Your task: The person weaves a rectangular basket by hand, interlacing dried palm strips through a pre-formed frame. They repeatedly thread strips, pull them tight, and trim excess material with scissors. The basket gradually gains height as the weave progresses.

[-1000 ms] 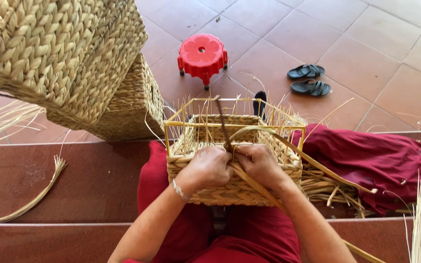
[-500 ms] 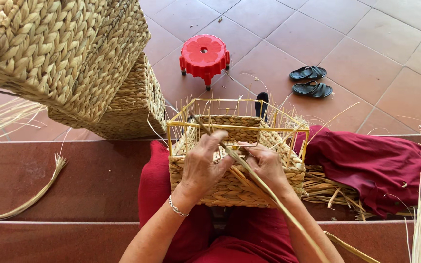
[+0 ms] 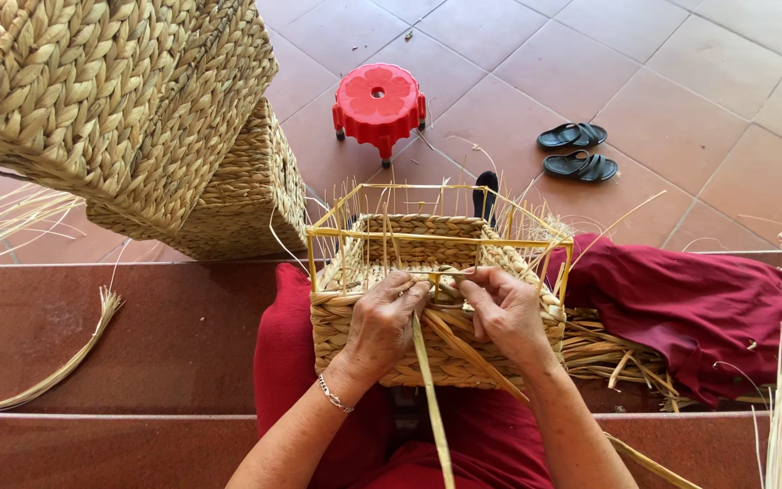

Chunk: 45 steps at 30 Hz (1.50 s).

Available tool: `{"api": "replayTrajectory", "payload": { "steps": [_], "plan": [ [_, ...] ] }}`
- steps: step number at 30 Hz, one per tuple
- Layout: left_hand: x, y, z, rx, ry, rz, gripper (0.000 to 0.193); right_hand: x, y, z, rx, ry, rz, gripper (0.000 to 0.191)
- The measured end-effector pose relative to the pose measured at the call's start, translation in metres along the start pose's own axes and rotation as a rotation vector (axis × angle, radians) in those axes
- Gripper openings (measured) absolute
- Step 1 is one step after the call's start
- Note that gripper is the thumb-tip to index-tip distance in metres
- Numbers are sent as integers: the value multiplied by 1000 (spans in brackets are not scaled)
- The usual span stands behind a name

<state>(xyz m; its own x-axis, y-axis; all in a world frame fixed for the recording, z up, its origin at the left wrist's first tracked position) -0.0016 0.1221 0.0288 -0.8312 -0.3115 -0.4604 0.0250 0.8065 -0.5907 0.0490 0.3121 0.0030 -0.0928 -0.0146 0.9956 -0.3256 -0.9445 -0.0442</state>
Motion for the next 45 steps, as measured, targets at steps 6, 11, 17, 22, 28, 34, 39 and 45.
{"api": "replayTrajectory", "payload": {
  "steps": [6,11,17,22,28,34,39,45],
  "plan": [
    [6,-13,0,-164,-160,290,15,13,7,-5,36,-43,368,34],
    [27,-18,10,-137,-505,531,22,7,2,-11,68,23,324,19],
    [10,-11,-3,-97,-5,133,18,23,2,-2,11,20,105,22],
    [11,-13,-1,-55,-22,198,23,30,-6,25,-71,12,33,52],
    [33,-18,15,-27,-349,569,32,2,-3,52,-201,-171,-220,31],
    [15,-32,10,-122,-129,294,27,23,-2,46,-53,-65,6,51],
    [0,-37,1,-29,-44,264,48,46,10,33,-66,-336,580,34],
    [13,-43,4,158,-187,399,54,-1,-22,29,-124,-6,5,21]
  ]
}}
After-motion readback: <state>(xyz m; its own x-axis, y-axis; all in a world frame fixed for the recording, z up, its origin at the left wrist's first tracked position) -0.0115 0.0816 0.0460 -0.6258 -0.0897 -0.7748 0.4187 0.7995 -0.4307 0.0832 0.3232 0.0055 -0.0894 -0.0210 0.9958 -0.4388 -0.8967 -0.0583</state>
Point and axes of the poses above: each hand's wrist, its own z-axis away from the middle knuckle, its own y-axis out of the palm, x = y × z, the point moved 4 cm from there along -z, towards the middle knuckle, and after that the axes turned 1 degree about y, right-handed, at the moved point
